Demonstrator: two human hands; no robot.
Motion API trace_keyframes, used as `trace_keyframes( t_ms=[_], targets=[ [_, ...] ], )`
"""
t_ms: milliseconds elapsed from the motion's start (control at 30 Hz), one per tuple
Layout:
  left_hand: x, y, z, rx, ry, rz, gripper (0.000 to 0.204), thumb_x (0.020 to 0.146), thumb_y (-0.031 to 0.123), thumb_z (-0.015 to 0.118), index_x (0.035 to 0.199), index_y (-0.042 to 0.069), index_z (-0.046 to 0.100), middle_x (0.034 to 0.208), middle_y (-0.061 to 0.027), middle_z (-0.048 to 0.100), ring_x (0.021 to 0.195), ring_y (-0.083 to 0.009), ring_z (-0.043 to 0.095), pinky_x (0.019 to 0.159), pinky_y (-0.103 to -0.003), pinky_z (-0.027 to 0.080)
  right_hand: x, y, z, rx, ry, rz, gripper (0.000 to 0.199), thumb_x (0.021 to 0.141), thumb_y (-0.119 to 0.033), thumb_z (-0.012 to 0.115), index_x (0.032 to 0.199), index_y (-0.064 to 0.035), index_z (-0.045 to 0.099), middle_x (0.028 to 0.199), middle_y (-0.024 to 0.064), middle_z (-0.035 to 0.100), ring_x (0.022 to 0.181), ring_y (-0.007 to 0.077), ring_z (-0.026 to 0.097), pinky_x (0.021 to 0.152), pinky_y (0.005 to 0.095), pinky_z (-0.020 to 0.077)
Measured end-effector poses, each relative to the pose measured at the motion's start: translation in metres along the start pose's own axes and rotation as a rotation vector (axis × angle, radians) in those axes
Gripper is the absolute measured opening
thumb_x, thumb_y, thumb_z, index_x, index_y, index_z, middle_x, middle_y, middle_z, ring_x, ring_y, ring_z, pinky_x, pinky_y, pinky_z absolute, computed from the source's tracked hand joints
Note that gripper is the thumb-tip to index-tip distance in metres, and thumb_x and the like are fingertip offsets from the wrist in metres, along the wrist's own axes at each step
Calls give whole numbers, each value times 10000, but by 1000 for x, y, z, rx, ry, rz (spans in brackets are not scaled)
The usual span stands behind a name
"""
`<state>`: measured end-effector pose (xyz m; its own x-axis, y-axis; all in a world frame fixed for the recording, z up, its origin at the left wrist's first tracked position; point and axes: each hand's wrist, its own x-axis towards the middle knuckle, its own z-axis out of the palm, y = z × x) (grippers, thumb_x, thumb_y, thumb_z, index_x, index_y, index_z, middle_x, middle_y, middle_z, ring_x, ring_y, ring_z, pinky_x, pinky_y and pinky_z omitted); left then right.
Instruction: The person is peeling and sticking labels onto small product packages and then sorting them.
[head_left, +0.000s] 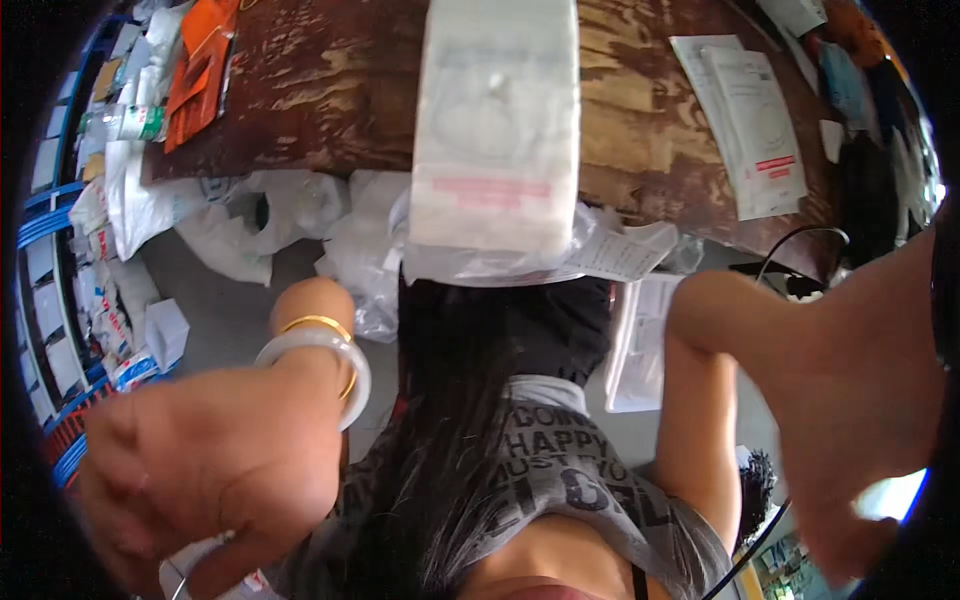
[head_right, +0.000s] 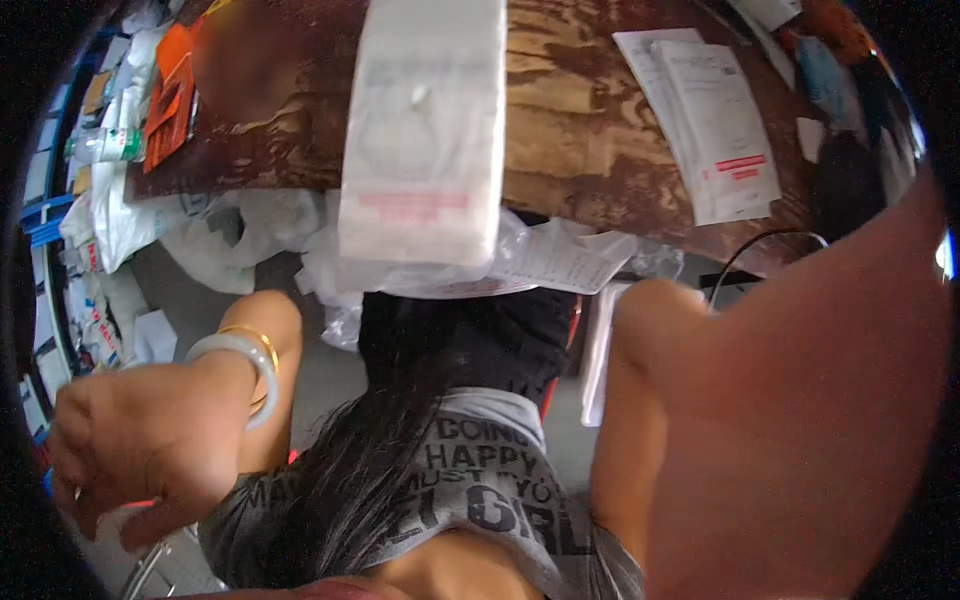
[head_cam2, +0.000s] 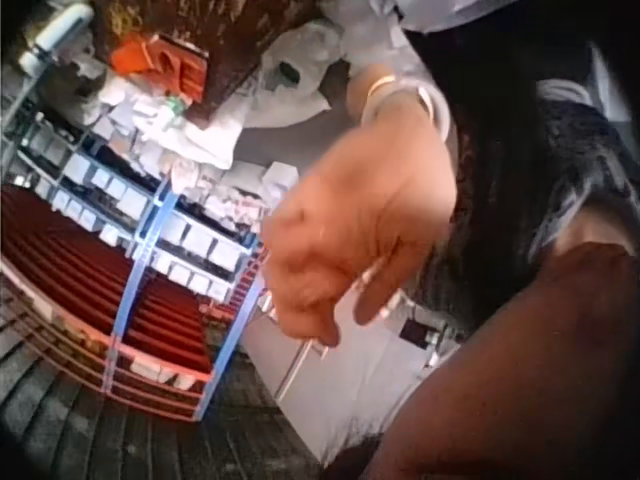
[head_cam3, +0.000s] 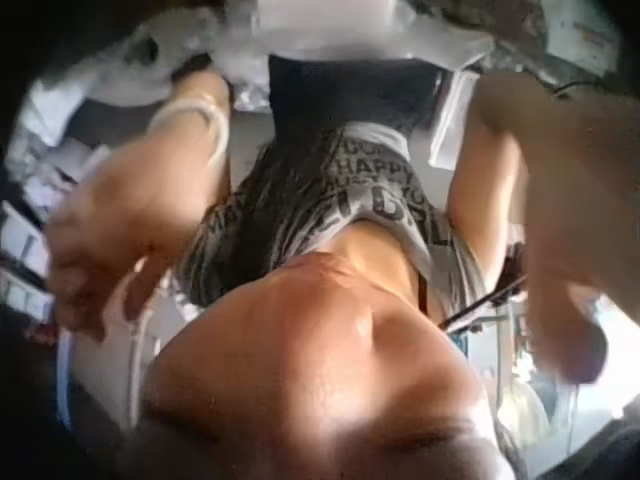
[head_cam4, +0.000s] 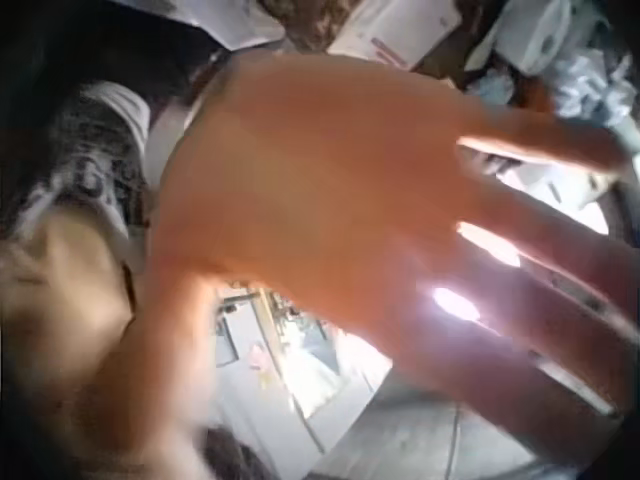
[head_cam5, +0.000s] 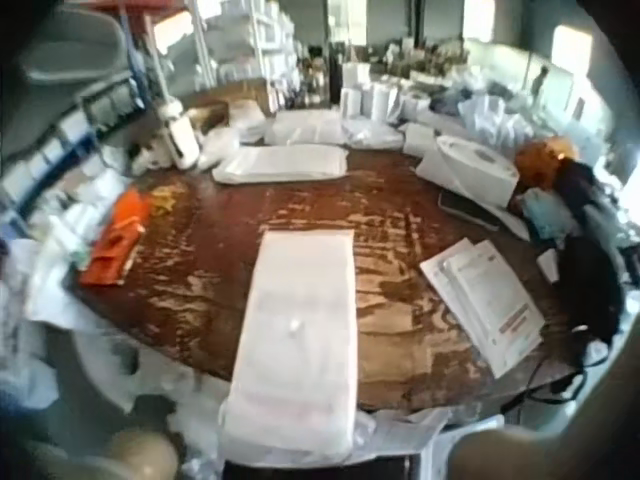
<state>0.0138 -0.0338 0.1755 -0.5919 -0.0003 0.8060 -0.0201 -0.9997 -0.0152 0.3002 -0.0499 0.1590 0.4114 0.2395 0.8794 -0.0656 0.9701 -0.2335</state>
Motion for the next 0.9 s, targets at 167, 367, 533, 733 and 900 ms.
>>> trace_keyframes(
  t_ms=[167,367,533,733,900],
  targets=[
    [2,7,-4,-264,-325,-573,99,931,196,629,870,129,668,922,-21,686,929,-162,632,836,-315,401,-26,38,-29,-222,-7,253,396,1053,-350,530,1250,-30,652,1285,140,666,1222,274,598,1101,455,441],
    [-12,-48,20,-803,-825,-989,178,965,57,580,792,40,624,810,-175,729,607,-320,694,515,-383,508,-57,50,-75,-510,153,520,377,1049,-335,529,1228,-25,650,1259,144,669,1196,276,603,1077,449,448],
    [-9,-2,50,-567,-352,-1706,400,1064,382,378,950,68,598,870,-231,542,825,-409,543,722,-520,434,-47,37,-90,-680,256,660,362,1046,-321,528,1210,-21,649,1238,148,671,1173,277,608,1056,445,454],
    [-35,-20,88,-948,223,-1697,443,1089,425,311,941,144,621,867,-209,552,819,-399,540,740,-534,427,-73,45,-104,-706,257,672,345,1043,-305,527,1188,-17,648,1212,153,674,1147,279,614,1032,440,461],
    [-30,-16,69,-1113,-702,-1577,406,1083,412,339,988,142,627,921,-192,572,859,-377,557,769,-517,438,-90,23,-107,-778,258,672,330,1040,-292,527,1169,-13,647,1190,156,677,1124,281,619,1012,436,467]
  ],
)
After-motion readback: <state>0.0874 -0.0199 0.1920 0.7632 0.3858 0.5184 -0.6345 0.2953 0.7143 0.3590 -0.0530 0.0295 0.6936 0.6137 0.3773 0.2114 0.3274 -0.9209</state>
